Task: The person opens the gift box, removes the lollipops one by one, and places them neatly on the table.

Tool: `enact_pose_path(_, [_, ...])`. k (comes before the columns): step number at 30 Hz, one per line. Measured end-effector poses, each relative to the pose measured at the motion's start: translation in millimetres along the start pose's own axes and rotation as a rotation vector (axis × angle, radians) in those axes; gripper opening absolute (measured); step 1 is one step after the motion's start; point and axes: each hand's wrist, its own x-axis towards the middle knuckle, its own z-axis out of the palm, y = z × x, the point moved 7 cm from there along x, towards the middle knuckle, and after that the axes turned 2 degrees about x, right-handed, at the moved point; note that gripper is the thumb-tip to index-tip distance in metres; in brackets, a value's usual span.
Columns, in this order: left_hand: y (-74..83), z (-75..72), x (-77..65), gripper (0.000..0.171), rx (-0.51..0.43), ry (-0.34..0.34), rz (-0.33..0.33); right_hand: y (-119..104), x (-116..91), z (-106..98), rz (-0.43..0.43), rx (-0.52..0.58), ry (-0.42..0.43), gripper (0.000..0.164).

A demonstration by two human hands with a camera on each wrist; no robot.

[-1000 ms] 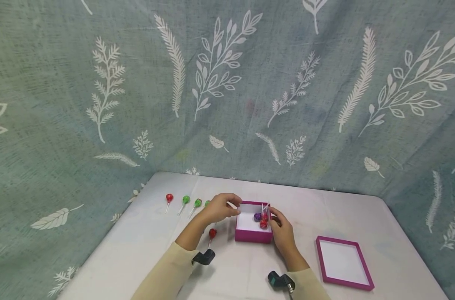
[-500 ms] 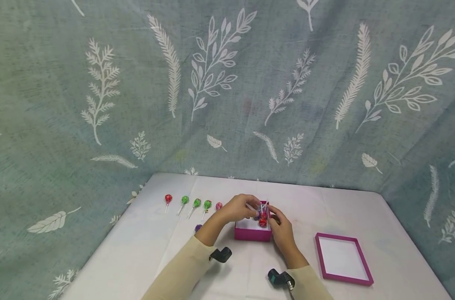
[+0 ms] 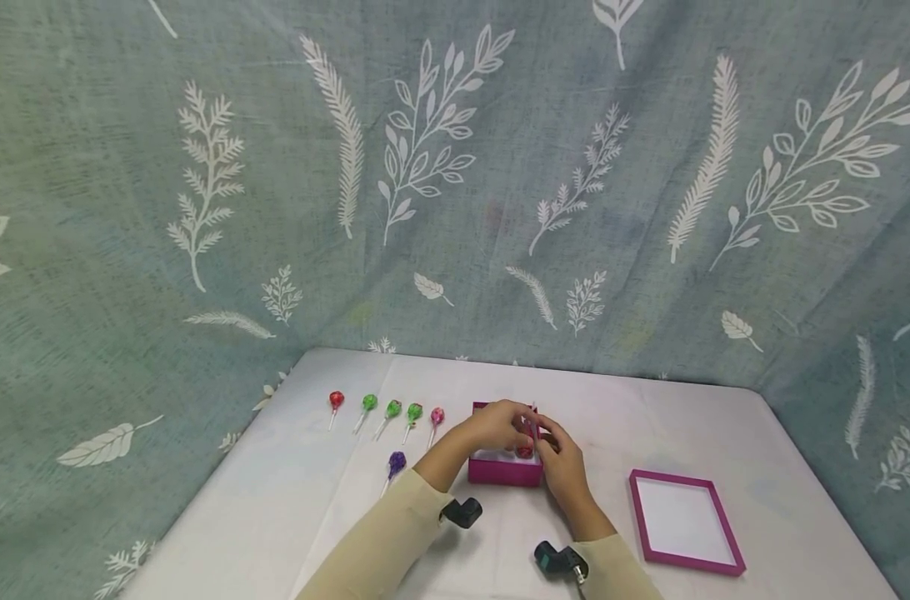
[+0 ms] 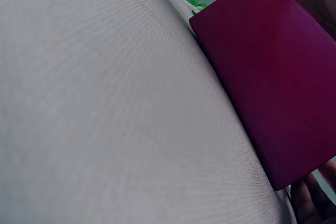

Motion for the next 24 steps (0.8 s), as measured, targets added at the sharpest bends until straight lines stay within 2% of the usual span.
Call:
enact_pose_path(6, [-3.2,5.2,2.3,0.025,0.004,-0.026,-0.051,-2,0,-1,-0.007,0.02,0.005,0.047])
enact_pose_path(11, [-7.9,9.4,2.4,0.028,0.032,-0.027,-0.095,-1,0,-1,-0.001,0.003,0.01,0.046])
enact_pose_path(18, [-8.6,12.5,5.2,0.021,0.164,-0.018,-0.115,-1,0,0,-0.006,0.016,0.001,0.046])
enact_pose_path(24, [-8.7,20.5,8.0,0.005,0.203,-0.033,-0.097,-1,-2,0,0.001,0.005,0.001,0.047])
